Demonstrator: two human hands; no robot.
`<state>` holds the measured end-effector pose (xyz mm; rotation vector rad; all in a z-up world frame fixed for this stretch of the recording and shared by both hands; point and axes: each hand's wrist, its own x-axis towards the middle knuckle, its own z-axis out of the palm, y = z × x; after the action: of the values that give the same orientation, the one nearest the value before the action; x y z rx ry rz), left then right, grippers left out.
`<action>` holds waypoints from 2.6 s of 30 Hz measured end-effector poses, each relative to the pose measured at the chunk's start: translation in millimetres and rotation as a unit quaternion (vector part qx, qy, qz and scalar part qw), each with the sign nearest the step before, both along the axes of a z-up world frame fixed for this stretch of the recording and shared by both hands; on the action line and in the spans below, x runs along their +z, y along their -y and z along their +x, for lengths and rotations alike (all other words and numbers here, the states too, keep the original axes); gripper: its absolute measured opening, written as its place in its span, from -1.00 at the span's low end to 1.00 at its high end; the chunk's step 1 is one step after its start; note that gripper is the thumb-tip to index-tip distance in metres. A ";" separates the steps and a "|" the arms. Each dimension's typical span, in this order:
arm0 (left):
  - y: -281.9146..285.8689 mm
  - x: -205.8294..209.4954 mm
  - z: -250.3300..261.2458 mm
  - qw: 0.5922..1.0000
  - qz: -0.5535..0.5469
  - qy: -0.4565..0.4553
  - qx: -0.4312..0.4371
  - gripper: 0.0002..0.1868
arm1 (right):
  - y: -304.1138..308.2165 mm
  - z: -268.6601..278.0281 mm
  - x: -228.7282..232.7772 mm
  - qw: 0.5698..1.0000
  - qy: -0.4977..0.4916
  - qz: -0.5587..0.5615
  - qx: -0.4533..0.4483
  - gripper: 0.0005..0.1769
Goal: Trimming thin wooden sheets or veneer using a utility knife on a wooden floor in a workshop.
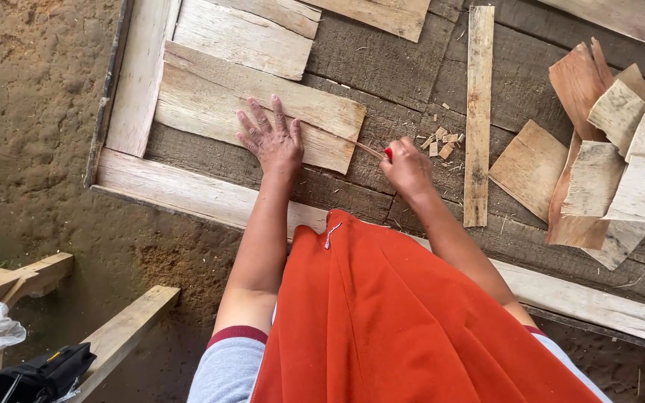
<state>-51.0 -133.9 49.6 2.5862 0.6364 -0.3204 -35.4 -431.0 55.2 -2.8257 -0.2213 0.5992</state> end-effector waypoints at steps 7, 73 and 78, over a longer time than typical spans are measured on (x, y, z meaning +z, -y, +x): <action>1.4 2.4 -0.6 1.000 0.003 0.017 -0.006 -0.30 | 86.1 -18.0 16.2 0.992 0.058 -0.014 -0.111 -0.86; 250.9 34.9 -60.7 0.876 -0.019 0.004 -0.482 -0.20 | 233.1 -30.8 4.8 0.940 0.140 -0.050 -0.307 -0.78; 248.3 10.9 -45.3 0.918 0.028 0.035 -0.394 -0.22 | 255.1 -24.4 8.5 0.933 0.145 -0.102 -0.314 -0.73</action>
<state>-96.3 -382.3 60.5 2.7760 -0.4680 -0.4515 -59.8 -686.2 63.7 -2.9174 0.7116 0.0609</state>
